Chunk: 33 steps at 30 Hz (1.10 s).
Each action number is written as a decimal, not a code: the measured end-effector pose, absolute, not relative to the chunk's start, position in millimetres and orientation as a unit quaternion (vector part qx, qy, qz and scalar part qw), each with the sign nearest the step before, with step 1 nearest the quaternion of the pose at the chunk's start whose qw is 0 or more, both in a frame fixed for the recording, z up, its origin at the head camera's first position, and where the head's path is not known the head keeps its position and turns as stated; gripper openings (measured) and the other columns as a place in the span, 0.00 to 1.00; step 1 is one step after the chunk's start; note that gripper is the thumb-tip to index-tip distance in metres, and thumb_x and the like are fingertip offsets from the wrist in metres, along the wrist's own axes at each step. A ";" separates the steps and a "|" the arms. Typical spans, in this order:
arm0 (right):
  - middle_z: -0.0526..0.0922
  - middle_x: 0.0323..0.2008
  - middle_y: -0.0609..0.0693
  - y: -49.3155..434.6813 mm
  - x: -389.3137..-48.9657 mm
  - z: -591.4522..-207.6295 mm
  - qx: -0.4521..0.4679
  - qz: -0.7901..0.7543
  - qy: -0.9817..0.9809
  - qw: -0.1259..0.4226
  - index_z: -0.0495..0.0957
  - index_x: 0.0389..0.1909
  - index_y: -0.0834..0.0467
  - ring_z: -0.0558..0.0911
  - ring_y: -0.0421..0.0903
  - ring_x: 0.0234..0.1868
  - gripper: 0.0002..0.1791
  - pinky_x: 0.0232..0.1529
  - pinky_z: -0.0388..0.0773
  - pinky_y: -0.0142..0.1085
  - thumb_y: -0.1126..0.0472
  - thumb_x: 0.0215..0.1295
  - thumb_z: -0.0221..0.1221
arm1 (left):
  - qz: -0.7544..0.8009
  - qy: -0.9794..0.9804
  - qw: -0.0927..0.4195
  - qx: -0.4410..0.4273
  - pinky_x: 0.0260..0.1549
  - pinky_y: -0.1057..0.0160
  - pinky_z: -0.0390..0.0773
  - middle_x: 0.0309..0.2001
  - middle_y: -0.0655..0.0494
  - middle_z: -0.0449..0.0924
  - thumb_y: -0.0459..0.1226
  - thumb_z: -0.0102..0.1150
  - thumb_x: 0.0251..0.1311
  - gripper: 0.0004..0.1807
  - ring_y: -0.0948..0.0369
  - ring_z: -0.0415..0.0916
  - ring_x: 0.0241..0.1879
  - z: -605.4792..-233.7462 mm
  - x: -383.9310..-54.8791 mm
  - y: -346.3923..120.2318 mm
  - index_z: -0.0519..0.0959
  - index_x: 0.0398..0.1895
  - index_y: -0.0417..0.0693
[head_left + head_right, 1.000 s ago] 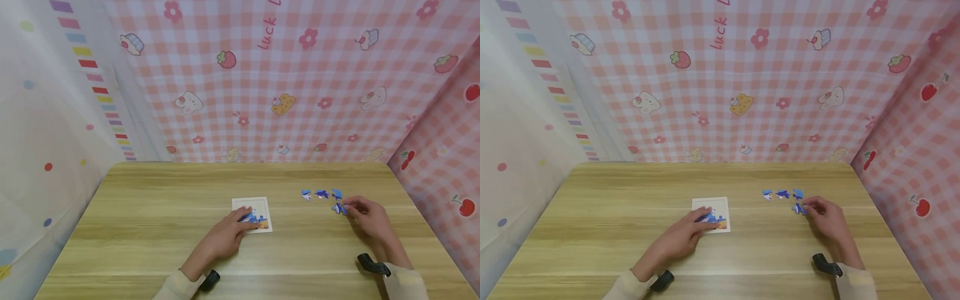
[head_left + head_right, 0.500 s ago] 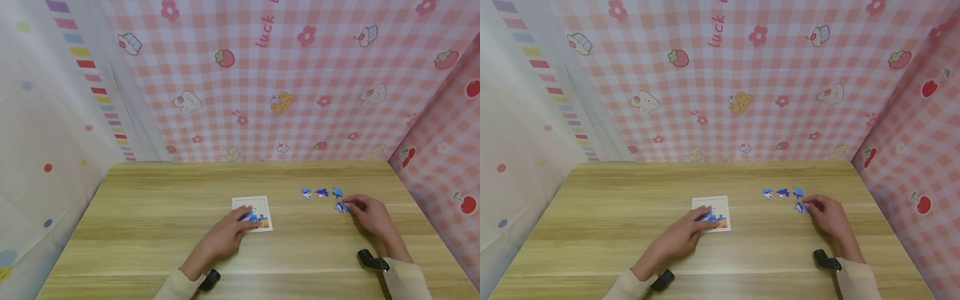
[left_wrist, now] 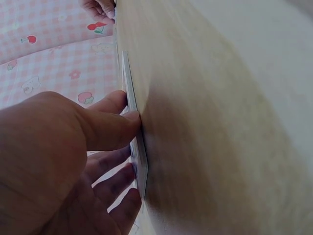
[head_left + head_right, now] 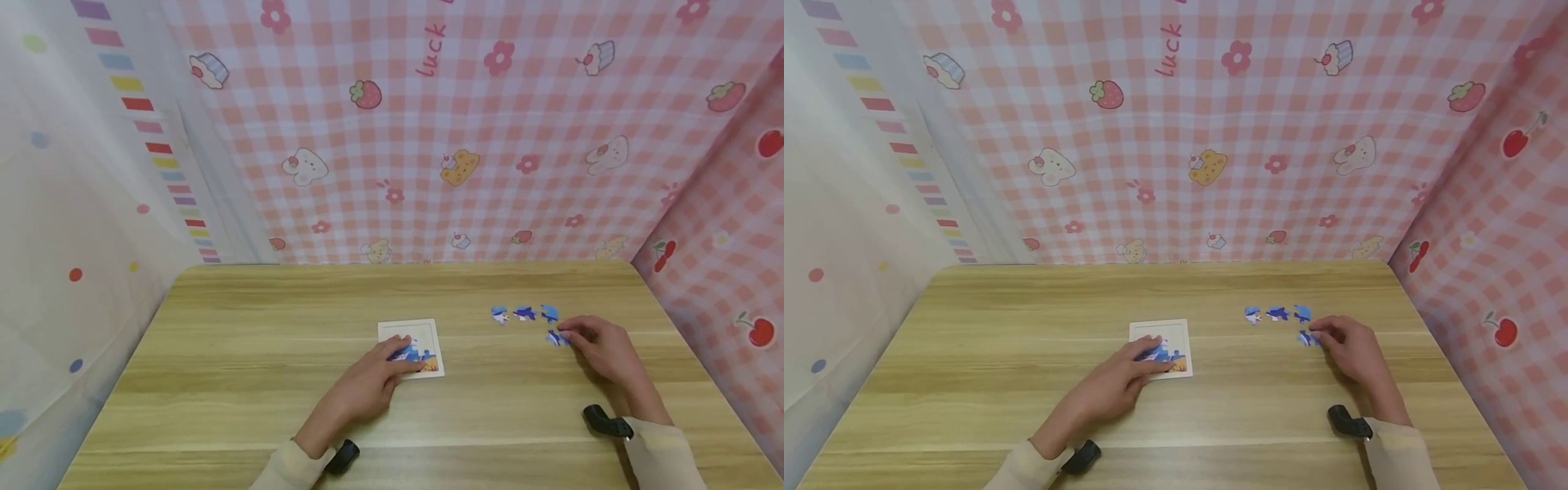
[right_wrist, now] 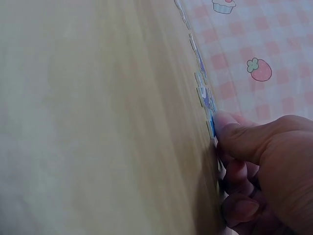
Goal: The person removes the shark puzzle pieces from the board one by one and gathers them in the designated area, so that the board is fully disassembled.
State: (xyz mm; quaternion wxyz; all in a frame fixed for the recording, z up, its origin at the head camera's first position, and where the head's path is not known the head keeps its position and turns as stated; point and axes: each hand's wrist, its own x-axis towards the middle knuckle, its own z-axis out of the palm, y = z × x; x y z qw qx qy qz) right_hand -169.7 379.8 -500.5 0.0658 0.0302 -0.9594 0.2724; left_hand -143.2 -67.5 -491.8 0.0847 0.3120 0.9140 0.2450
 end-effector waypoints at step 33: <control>0.84 0.36 0.51 287.7 -166.5 -484.8 0.120 0.337 -0.930 0.085 0.84 0.50 0.61 0.80 0.42 0.34 0.13 0.33 0.80 0.29 0.58 0.71 0.64 | 0.212 0.928 0.047 0.302 0.74 0.48 0.68 0.77 0.48 0.64 0.37 0.54 0.75 0.20 0.48 0.61 0.77 -489.6 -134.9 -81.8 0.80 0.66 0.61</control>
